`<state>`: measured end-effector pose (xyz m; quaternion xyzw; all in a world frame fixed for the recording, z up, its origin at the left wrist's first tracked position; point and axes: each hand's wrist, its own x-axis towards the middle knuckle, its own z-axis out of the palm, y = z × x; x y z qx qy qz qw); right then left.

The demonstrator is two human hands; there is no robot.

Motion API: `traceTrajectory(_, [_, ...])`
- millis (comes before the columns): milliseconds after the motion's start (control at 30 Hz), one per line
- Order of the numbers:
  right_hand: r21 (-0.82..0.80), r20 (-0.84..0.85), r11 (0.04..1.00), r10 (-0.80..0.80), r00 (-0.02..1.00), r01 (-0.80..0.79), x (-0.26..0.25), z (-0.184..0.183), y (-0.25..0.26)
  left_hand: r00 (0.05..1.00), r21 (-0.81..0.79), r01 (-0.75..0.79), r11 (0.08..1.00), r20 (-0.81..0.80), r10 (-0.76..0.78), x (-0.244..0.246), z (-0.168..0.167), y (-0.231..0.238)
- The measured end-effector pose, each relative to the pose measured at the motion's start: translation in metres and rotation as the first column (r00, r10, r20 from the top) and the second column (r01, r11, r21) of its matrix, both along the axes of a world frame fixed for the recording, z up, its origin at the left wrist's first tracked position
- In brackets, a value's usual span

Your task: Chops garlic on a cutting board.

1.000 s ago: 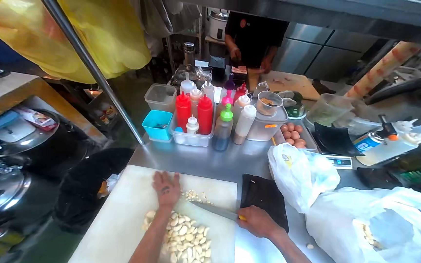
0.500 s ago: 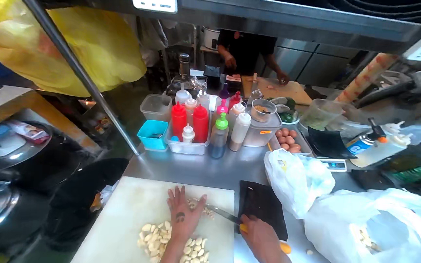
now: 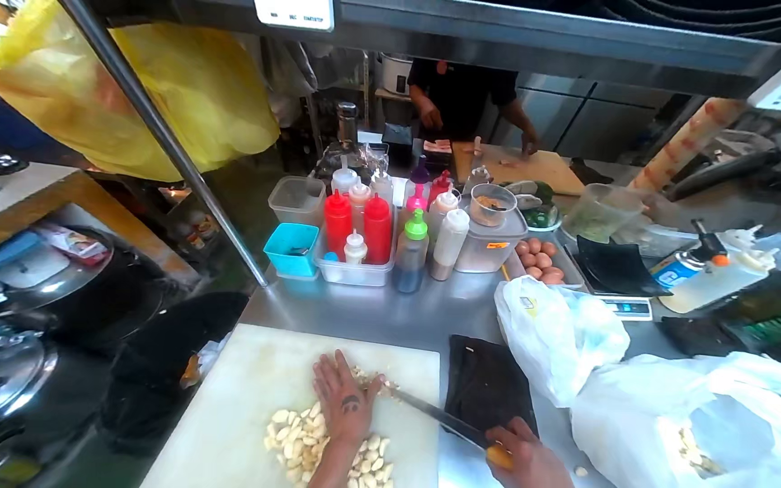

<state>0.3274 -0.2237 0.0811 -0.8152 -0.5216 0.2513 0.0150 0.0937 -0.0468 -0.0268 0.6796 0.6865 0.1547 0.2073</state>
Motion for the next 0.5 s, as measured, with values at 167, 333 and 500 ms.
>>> traceTrajectory(167, [0.103, -0.347, 0.990, -0.057, 0.936, 0.098, 0.038, -0.037, -0.007, 0.992, -0.192, -0.100, 0.976, -0.094, 0.083, 0.022, 0.009, 0.010])
traceTrajectory(333, [0.058, -0.598, 0.987, -0.088, 0.796, 0.152, 0.015, -0.086, 0.024, 0.981, -0.133, -0.187, 0.973, -0.084, 0.177, 0.052, -0.002, 0.010])
traceTrajectory(500, [0.074, -0.507, 0.996, -0.003, 0.862, 0.047, -0.018, -0.099, 0.053, 0.980, 0.095, -0.201, 0.975, 0.021, 0.200, 0.080, -0.024, -0.010])
